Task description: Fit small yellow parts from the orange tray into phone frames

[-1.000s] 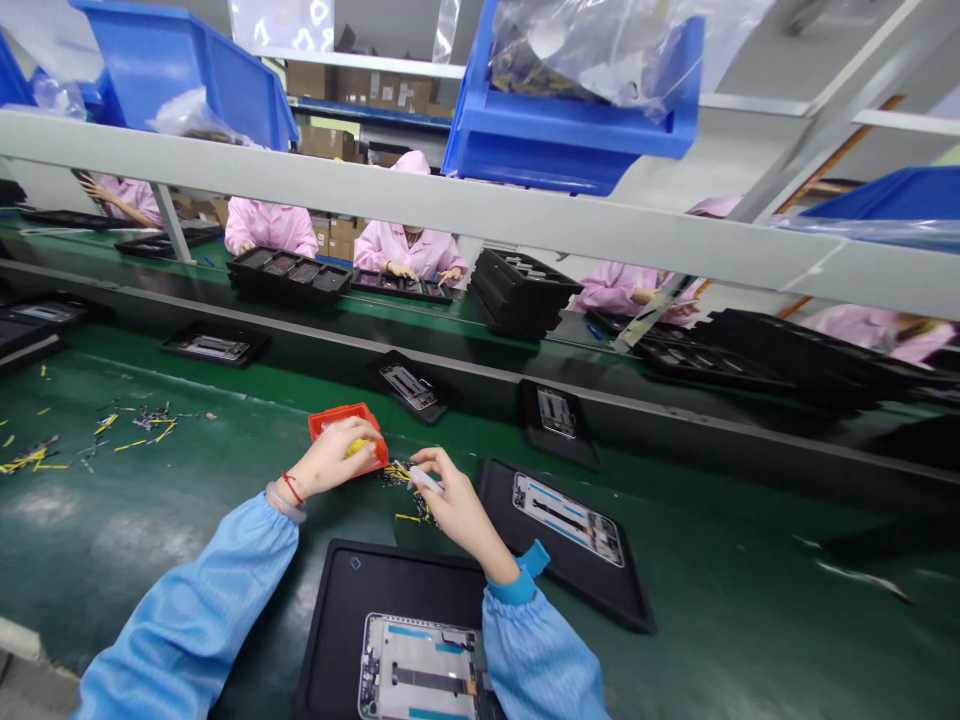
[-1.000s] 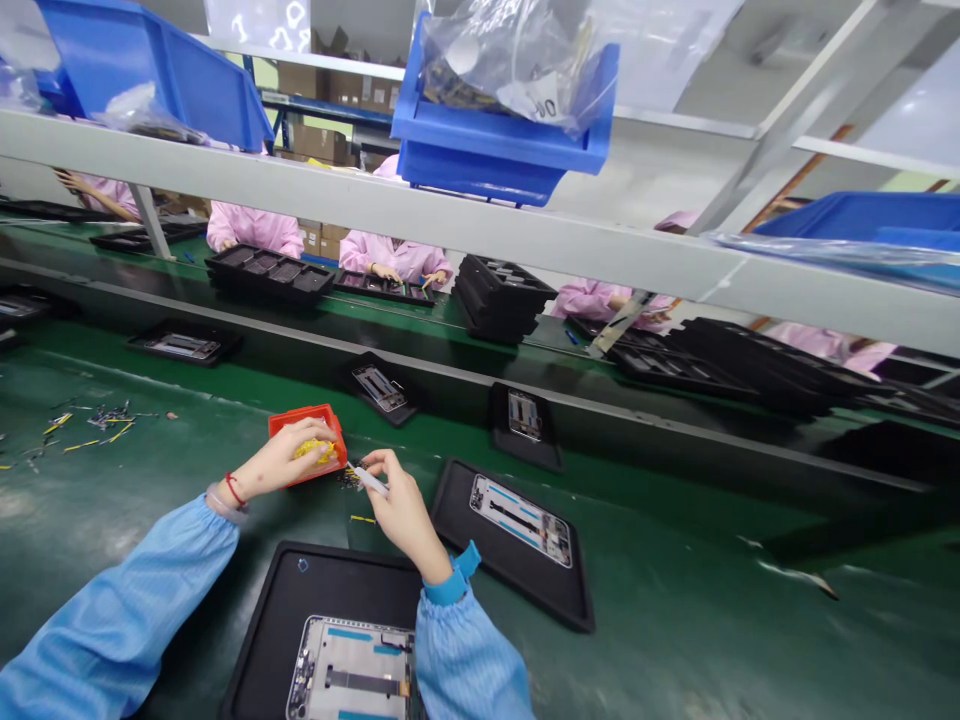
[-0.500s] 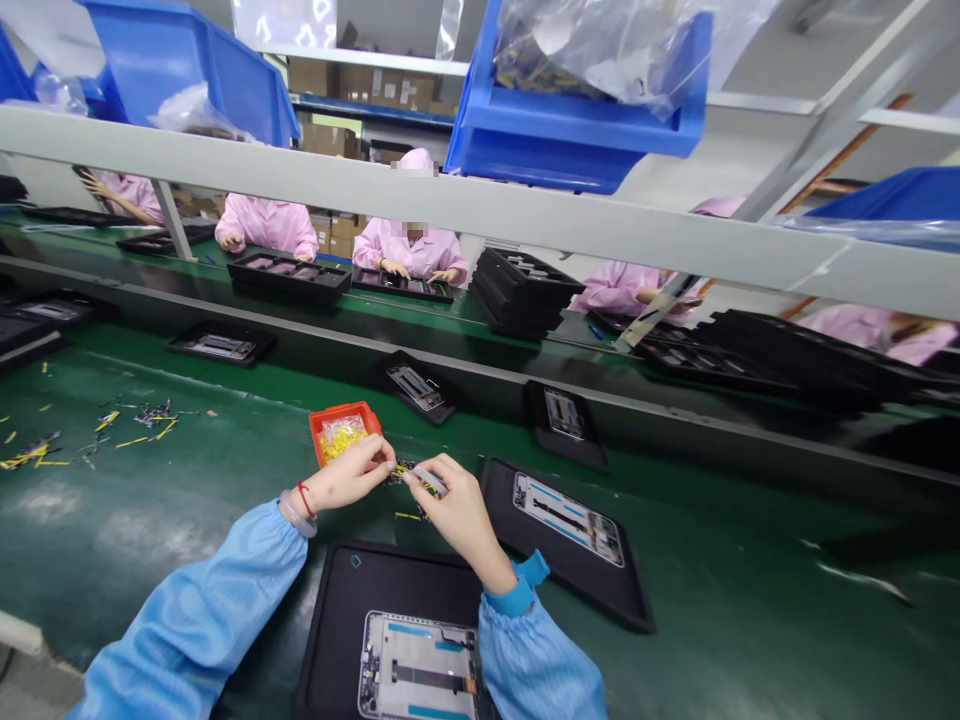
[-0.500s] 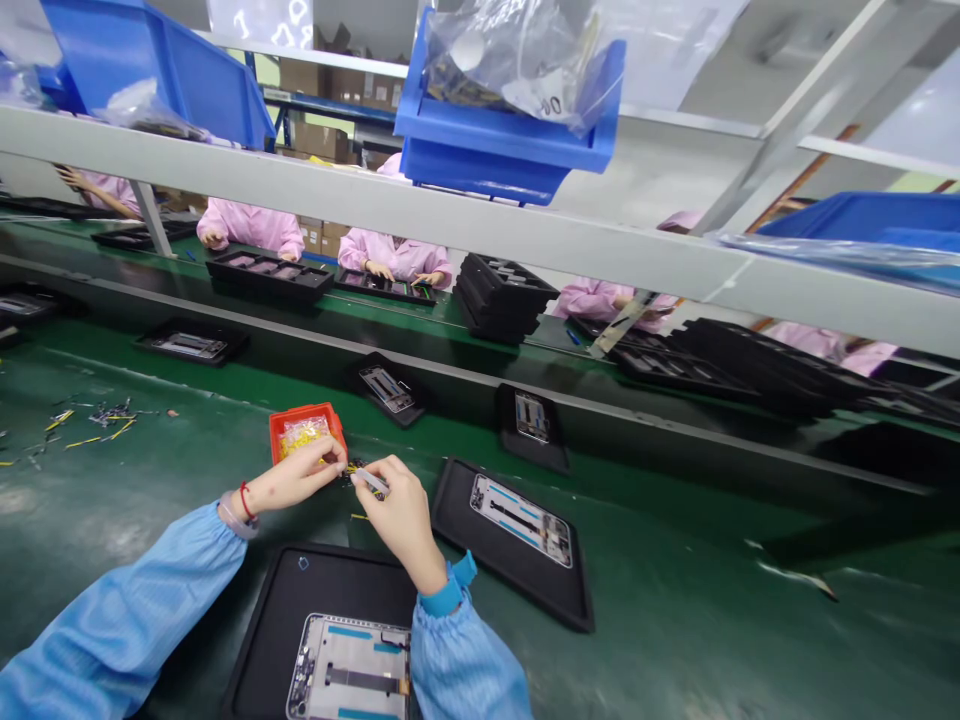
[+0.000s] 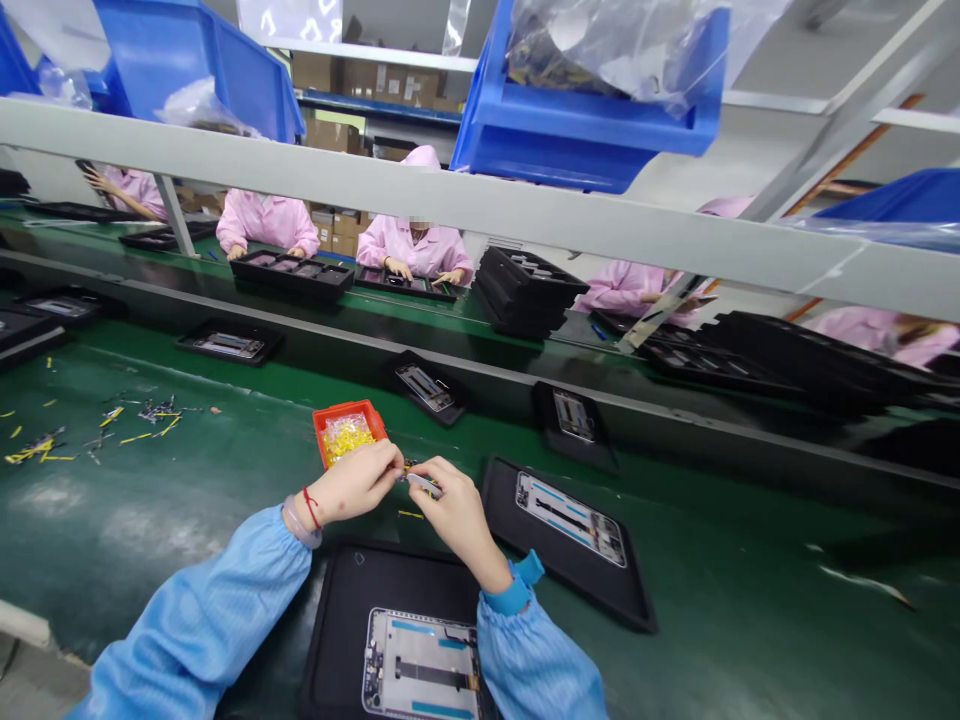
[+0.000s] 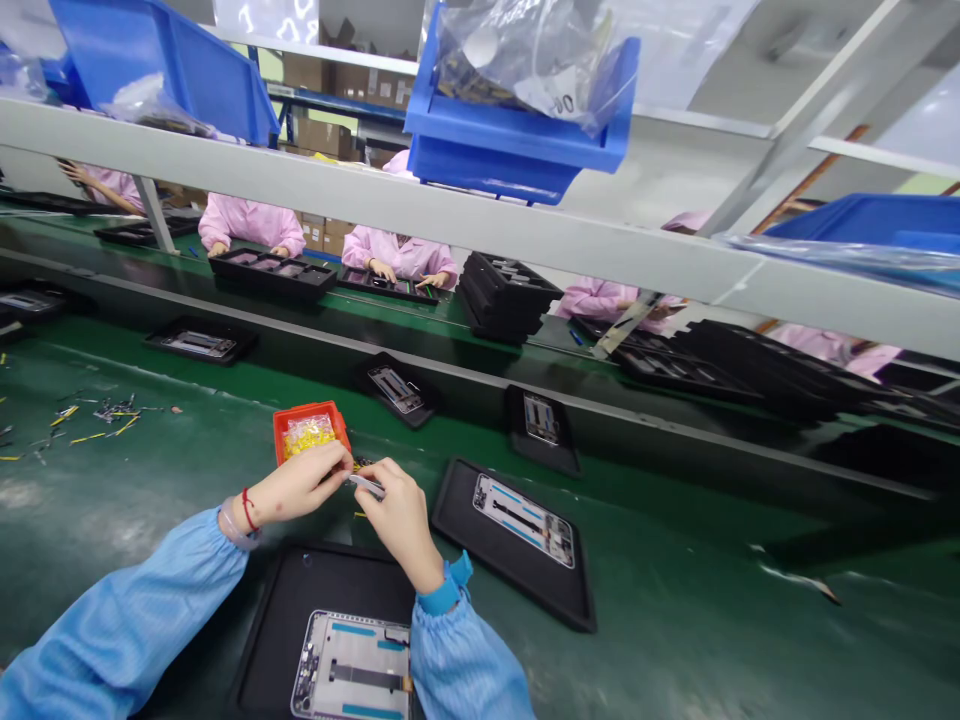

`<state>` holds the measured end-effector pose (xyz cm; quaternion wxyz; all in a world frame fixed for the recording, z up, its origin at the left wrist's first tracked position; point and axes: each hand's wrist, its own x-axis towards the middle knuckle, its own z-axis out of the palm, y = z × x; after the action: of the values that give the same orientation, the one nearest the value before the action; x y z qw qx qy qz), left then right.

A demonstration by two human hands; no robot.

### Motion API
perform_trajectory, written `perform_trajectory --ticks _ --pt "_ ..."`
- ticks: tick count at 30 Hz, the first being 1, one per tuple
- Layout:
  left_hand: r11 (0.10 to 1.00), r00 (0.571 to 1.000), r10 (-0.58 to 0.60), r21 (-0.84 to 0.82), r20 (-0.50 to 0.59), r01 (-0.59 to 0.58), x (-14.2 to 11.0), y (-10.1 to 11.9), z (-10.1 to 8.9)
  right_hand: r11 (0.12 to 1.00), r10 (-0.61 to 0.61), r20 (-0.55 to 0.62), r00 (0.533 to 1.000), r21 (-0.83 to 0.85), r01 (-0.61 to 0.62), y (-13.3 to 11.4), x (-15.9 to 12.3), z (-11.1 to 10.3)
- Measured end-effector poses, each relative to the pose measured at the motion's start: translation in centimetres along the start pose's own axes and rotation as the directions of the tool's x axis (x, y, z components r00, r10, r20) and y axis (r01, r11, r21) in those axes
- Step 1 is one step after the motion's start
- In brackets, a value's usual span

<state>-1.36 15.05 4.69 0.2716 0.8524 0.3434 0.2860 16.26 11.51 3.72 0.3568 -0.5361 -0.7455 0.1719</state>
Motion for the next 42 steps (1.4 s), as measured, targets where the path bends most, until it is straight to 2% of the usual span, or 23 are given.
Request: perform_trajectory --ticks 2,4,5,7,9,12,15,19,23,28,31,33,36,38,42 --pt "1.0 0.999 -0.011 0.019 -0.048 0.012 0.2 -0.6 -0.9 0.999 0.036 -0.027 0.999 0.022 -0.035 0.1 0.4 -0.2" --pt "0.998 0.984 -0.045 0.034 -0.174 0.052 0.3 -1.4 -2.1 0.996 0.079 -0.042 0.996 0.034 -0.078 0.1 1.2 -0.4" --pt "0.996 0.963 -0.071 0.034 -0.261 0.082 0.4 -1.8 -2.7 0.995 0.095 -0.04 0.995 0.033 -0.094 0.1 1.9 -0.3" --pt "0.988 0.89 -0.145 -0.019 -0.433 0.152 0.5 -2.4 -3.8 0.993 0.114 -0.019 0.993 0.023 -0.114 -0.1 3.5 0.2" --pt "0.97 0.809 -0.242 -0.14 -0.536 0.197 0.5 -2.8 -4.6 0.99 0.139 0.015 0.99 0.017 -0.139 -0.4 5.4 1.2" --pt "0.937 0.745 -0.334 -0.286 -0.577 0.199 0.5 -2.9 -5.2 0.981 0.19 0.064 0.98 0.024 -0.192 -0.8 8.0 3.5" --pt "0.917 0.732 -0.363 -0.358 -0.576 0.174 0.5 -3.0 -5.1 0.967 0.241 0.071 0.968 0.073 -0.246 -0.8 9.5 5.5" --pt "0.861 0.76 -0.41 -0.488 -0.504 0.141 0.7 -2.8 -4.9 0.937 0.264 0.053 0.963 0.222 -0.27 0.0 9.9 6.0" --pt "0.786 0.803 -0.439 -0.605 -0.403 0.126 0.9 -2.3 -4.5 0.869 0.276 0.045 0.96 0.414 -0.27 0.4 9.0 4.7" --pt "0.695 0.855 -0.435 -0.709 -0.282 0.12 1.0 -1.0 -3.7 0.753 0.257 -0.016 0.966 0.63 -0.19 -0.7 6.3 1.2" --pt "0.662 0.882 -0.417 -0.738 -0.22 0.129 0.9 0.2 -3.1 0.627 0.247 -0.098 0.964 0.775 -0.082 -1.6 4.0 -1.6" --pt "0.637 0.897 -0.407 -0.757 -0.171 0.145 0.7 1.0 -2.7 0.56 0.246 -0.103 0.964 0.826 -0.055 -2.1 2.6 -3.2" --pt "0.599 0.921 -0.38 -0.781 -0.082 0.178 0.3 2.1 -1.9 0.556 0.242 -0.117 0.963 0.831 -0.039 -2.8 1.0 -4.5" --pt "0.613 0.937 -0.346 -0.766 -0.044 0.191 0.1 2.7 -1.5 0.581 0.217 -0.148 0.965 0.814 -0.006 -3.3 0.4 -4.7" --pt "0.685 0.937 -0.336 -0.707 -0.092 0.175 -0.3 3.4 -0.9 0.652 0.162 -0.172 0.972 0.758 0.026 -3.8 -0.2 -4.5"
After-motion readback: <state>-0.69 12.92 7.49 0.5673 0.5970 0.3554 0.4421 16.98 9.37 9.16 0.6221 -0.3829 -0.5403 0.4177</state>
